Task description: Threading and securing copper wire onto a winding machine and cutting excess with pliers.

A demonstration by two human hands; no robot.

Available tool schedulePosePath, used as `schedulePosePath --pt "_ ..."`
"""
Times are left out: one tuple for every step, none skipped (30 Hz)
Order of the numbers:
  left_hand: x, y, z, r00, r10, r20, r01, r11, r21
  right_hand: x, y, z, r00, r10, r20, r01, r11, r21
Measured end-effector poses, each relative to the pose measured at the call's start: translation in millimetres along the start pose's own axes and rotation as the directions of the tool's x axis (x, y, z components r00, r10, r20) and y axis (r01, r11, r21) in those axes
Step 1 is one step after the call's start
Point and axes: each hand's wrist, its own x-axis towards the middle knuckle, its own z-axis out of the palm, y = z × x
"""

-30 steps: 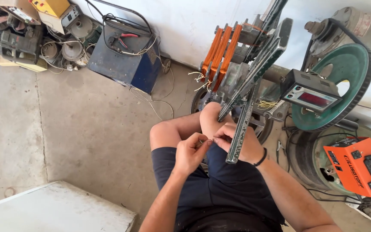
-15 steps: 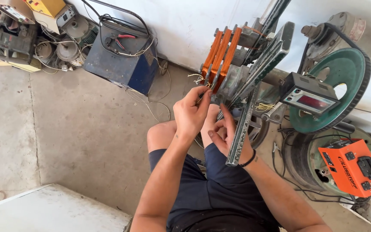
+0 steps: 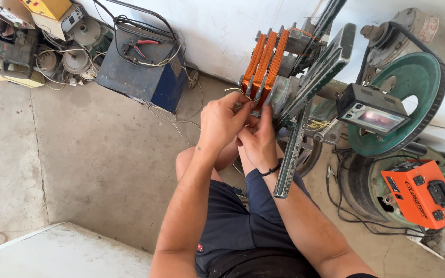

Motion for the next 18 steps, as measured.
schedulePosePath --pt "1.1 2.0 -2.7 1.0 0.002 0.004 -0.002 1.0 -0.001 -0.7 -5.2 -0.2 1.0 0.0 -0.005 -0.001 1.0 -0.002" --pt "1.9 4.0 -5.4 0.999 -0.005 0.032 0.005 1.0 0.008 -1.8 -10.4 -0.2 0.998 0.056 -0.014 -0.057 0.998 -0.031" --pt "3.3 6.2 -8.9 0.998 -0.012 0.059 0.011 1.0 0.018 -2.0 -16.1 0.1 0.994 0.11 -0.025 -0.112 0.992 -0.058" --pt "3.1 4.6 -7.1 0.998 -0.008 0.062 0.007 1.0 0.017 -5.6 -25.2 -0.2 0.994 0.109 -0.029 -0.111 0.992 -0.059" --pt "3.5 3.4 -5.3 0.999 -0.003 0.055 0.001 0.999 0.042 -8.3 -34.4 -0.8 0.994 0.09 -0.059 -0.106 0.905 -0.412" --pt "3.8 2.3 -3.6 0.999 0.002 0.047 -0.005 0.998 0.067 -11.3 -43.9 -1.4 0.995 0.062 -0.082 -0.101 0.698 -0.709" --pt "-0.7 2.9 -2.9 0.999 0.008 0.048 -0.011 0.998 0.065 -15.7 -44.7 0.3 0.995 0.057 -0.086 -0.101 0.696 -0.711" --pt "-5.1 3.5 -2.2 0.998 0.058 0.024 -0.059 0.997 0.057 -20.0 -45.4 1.9 0.994 0.038 -0.104 -0.105 0.636 -0.765" --pt "-9.1 4.3 -1.2 0.994 0.107 -0.002 -0.107 0.993 0.05 -23.8 -46.0 3.1 0.993 0.018 -0.121 -0.109 0.571 -0.814" --pt "-13.3 2.1 2.1 0.994 0.113 -0.002 -0.113 0.992 0.047 -28.2 -46.8 3.3 0.992 0.013 -0.124 -0.109 0.569 -0.815" --pt "-17.9 -0.3 5.8 0.977 0.2 -0.075 -0.202 0.979 -0.007 -33.1 -47.3 3.5 0.989 -0.013 -0.148 -0.113 0.578 -0.808" --pt "-22.4 -2.9 9.8 0.948 0.281 -0.153 -0.292 0.955 -0.054 -37.9 -47.4 3.5 0.984 -0.04 -0.173 -0.117 0.587 -0.801" --pt "-23.8 -5.9 13.5 0.948 0.281 -0.152 -0.292 0.955 -0.058 -39.0 -42.1 0.5 0.984 -0.04 -0.175 -0.119 0.585 -0.802" --pt "-25.2 -9.0 17.4 0.909 0.373 -0.185 -0.38 0.925 0.0 -40.1 -36.6 -2.7 0.98 -0.083 -0.181 -0.099 0.584 -0.805" --pt "-26.8 -12.4 21.1 0.861 0.462 -0.213 -0.461 0.885 0.061 -41.2 -30.9 -5.6 0.974 -0.126 -0.186 -0.078 0.584 -0.808" --pt "-25.9 -12.8 21.4 0.861 0.462 -0.213 -0.461 0.885 0.059 -42.1 -27.0 -8.1 0.974 -0.126 -0.187 -0.08 0.583 -0.809" --pt "-24.1 -13.0 21.1 0.82 0.547 -0.171 -0.528 0.837 0.143 -41.8 -23.2 -10.4 0.97 -0.174 -0.17 -0.029 0.612 -0.79" --pt "-22.3 -12.9 20.8 0.772 0.623 -0.122 -0.591 0.775 0.223 -41.4 -19.6 -12.7 0.963 -0.221 -0.155 0.023 0.638 -0.77"
